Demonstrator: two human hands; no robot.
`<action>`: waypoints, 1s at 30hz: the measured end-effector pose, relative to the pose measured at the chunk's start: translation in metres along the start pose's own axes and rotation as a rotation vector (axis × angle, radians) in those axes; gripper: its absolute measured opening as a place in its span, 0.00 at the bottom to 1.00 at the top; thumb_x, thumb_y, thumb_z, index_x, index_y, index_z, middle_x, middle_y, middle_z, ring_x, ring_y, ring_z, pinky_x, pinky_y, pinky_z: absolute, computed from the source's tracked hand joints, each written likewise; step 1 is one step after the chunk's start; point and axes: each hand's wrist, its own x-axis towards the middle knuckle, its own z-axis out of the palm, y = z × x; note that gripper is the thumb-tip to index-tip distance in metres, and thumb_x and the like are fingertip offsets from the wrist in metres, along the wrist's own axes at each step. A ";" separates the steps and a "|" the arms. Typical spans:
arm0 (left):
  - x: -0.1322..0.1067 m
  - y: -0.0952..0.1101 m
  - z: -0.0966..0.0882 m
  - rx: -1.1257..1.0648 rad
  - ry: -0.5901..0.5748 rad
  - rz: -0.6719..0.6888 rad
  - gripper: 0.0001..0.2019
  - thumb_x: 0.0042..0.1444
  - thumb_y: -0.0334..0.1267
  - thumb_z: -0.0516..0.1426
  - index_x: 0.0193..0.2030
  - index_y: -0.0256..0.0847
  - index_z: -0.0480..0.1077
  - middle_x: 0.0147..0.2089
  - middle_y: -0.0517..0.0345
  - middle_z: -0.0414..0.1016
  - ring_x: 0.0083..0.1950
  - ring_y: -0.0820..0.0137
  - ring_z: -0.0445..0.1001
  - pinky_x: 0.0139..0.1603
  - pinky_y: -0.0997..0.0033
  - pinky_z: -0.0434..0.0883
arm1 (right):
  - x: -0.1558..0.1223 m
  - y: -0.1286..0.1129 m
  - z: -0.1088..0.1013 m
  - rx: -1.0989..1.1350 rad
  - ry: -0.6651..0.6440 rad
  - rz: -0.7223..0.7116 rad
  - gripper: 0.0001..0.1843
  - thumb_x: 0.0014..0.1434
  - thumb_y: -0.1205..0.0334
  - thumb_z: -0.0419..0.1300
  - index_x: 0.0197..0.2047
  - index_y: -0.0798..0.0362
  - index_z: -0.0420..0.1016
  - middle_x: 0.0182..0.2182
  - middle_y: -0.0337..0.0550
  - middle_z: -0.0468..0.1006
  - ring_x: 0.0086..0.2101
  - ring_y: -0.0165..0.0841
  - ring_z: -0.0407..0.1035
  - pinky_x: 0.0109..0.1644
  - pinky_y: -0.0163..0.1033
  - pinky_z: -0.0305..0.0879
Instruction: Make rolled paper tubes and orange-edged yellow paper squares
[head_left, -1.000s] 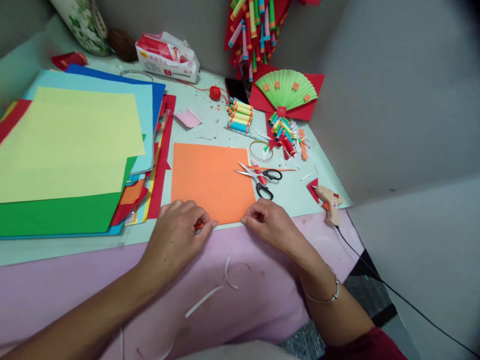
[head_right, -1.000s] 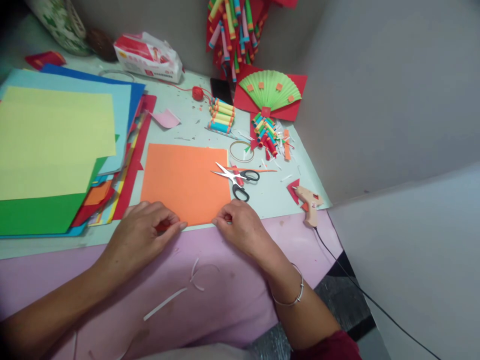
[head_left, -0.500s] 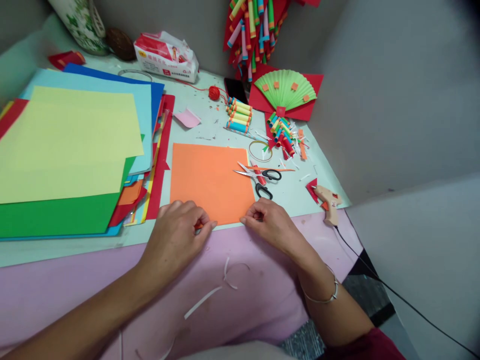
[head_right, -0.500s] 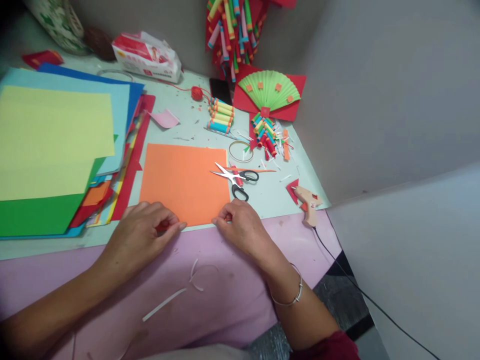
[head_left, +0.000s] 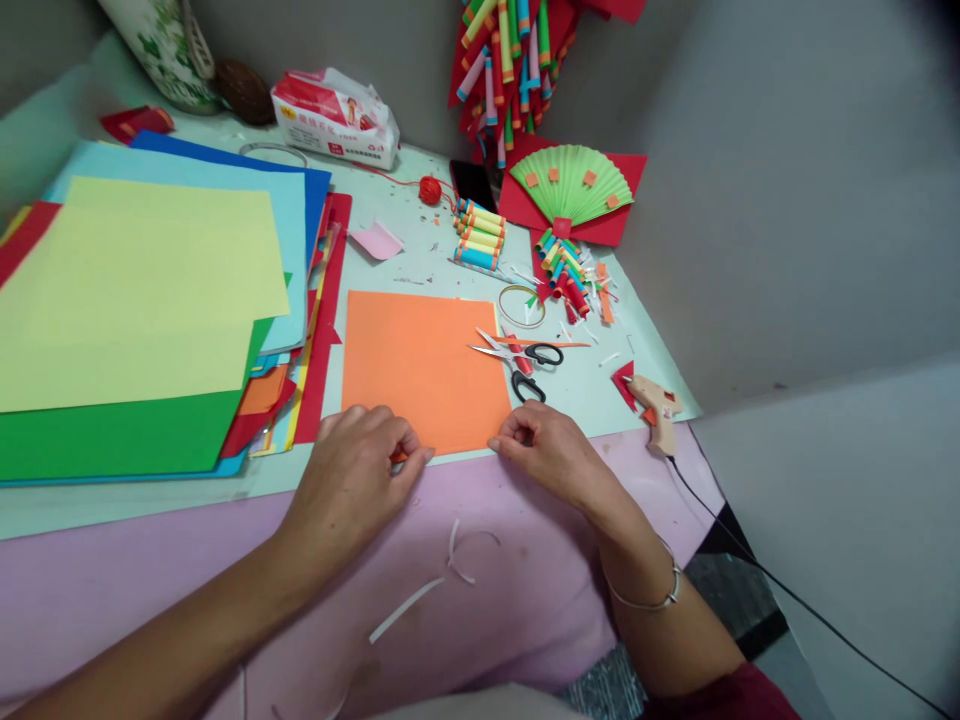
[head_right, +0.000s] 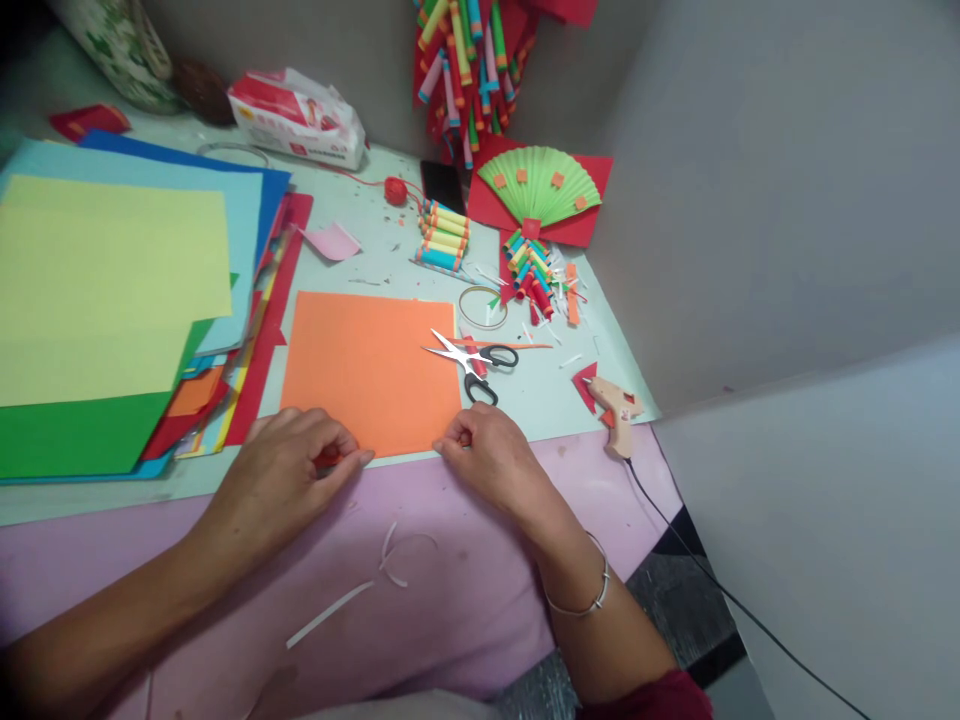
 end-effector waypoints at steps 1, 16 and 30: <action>0.000 0.000 0.000 -0.003 0.001 -0.001 0.12 0.59 0.43 0.54 0.26 0.44 0.68 0.30 0.56 0.73 0.36 0.61 0.68 0.44 0.57 0.62 | 0.000 0.001 -0.001 0.001 -0.003 0.003 0.07 0.57 0.66 0.62 0.27 0.52 0.72 0.29 0.38 0.72 0.31 0.30 0.66 0.36 0.36 0.59; 0.000 -0.001 -0.002 -0.004 0.004 0.012 0.12 0.60 0.42 0.54 0.27 0.43 0.68 0.30 0.57 0.73 0.36 0.62 0.67 0.44 0.59 0.62 | 0.001 0.011 -0.013 0.057 -0.066 0.149 0.08 0.54 0.59 0.60 0.26 0.52 0.71 0.26 0.36 0.73 0.27 0.30 0.64 0.30 0.34 0.57; 0.000 0.000 -0.004 -0.024 0.006 0.005 0.11 0.59 0.42 0.54 0.27 0.43 0.68 0.30 0.57 0.73 0.36 0.62 0.68 0.45 0.58 0.62 | 0.002 0.012 -0.016 0.011 -0.082 0.140 0.09 0.55 0.58 0.58 0.27 0.52 0.70 0.25 0.36 0.73 0.26 0.29 0.63 0.30 0.34 0.56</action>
